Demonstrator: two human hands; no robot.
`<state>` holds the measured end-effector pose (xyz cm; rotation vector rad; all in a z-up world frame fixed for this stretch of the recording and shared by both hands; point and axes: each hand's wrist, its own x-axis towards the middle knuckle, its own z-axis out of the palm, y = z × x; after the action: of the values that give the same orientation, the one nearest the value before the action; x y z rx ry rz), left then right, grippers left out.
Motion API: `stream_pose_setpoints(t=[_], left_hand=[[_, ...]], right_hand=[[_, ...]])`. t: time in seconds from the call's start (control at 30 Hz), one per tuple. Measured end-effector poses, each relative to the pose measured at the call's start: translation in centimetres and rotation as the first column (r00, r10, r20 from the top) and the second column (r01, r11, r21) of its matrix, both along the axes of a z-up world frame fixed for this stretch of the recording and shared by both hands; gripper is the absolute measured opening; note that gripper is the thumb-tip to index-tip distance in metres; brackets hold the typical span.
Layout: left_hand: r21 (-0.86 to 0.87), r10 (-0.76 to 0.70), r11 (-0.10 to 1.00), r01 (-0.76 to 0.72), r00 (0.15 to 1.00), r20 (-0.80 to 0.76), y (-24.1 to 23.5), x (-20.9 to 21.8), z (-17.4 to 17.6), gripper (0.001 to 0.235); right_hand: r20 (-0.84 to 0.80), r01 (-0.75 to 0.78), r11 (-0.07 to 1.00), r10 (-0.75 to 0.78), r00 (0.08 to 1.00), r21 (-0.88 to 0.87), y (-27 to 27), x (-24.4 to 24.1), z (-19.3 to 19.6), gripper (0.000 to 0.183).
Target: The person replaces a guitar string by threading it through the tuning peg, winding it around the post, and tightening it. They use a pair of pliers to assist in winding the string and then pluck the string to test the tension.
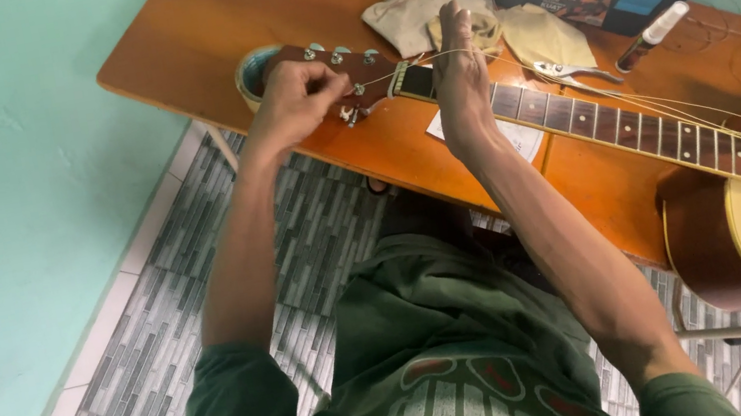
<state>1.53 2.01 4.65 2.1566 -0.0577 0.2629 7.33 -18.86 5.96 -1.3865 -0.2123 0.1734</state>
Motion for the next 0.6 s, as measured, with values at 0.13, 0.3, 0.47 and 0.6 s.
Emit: stream_pose_setpoints(t=[0.13,0.3,0.47,0.6], left_hand=[[-0.336,-0.069,0.941,-0.032,0.957,-0.283,0.2,-1.7,2.3,0.058],[-0.418,-0.077,0.902,-0.106,0.915,-0.397,0.0,-1.8,3.7,0.062],[-0.121,-0.050,0.992,0.022,0.973,-0.226,0.3,-0.8,2.1,0.047],[-0.063,-0.046,0.997,0.037,0.987,-0.155,0.4,0.2,0.4,0.013]], right_hand=[[0.002,0.087,0.988,-0.087,0.996,-0.130,0.2,-0.3,0.2,0.080],[0.016,-0.028,1.000,0.028,0.999,-0.005,0.0,0.2,0.1,0.083],[-0.005,-0.049,0.998,0.048,0.999,-0.046,-0.2,-0.3,0.7,0.085],[-0.027,-0.048,0.998,0.047,0.999,-0.027,-0.1,-0.3,0.6,0.086]])
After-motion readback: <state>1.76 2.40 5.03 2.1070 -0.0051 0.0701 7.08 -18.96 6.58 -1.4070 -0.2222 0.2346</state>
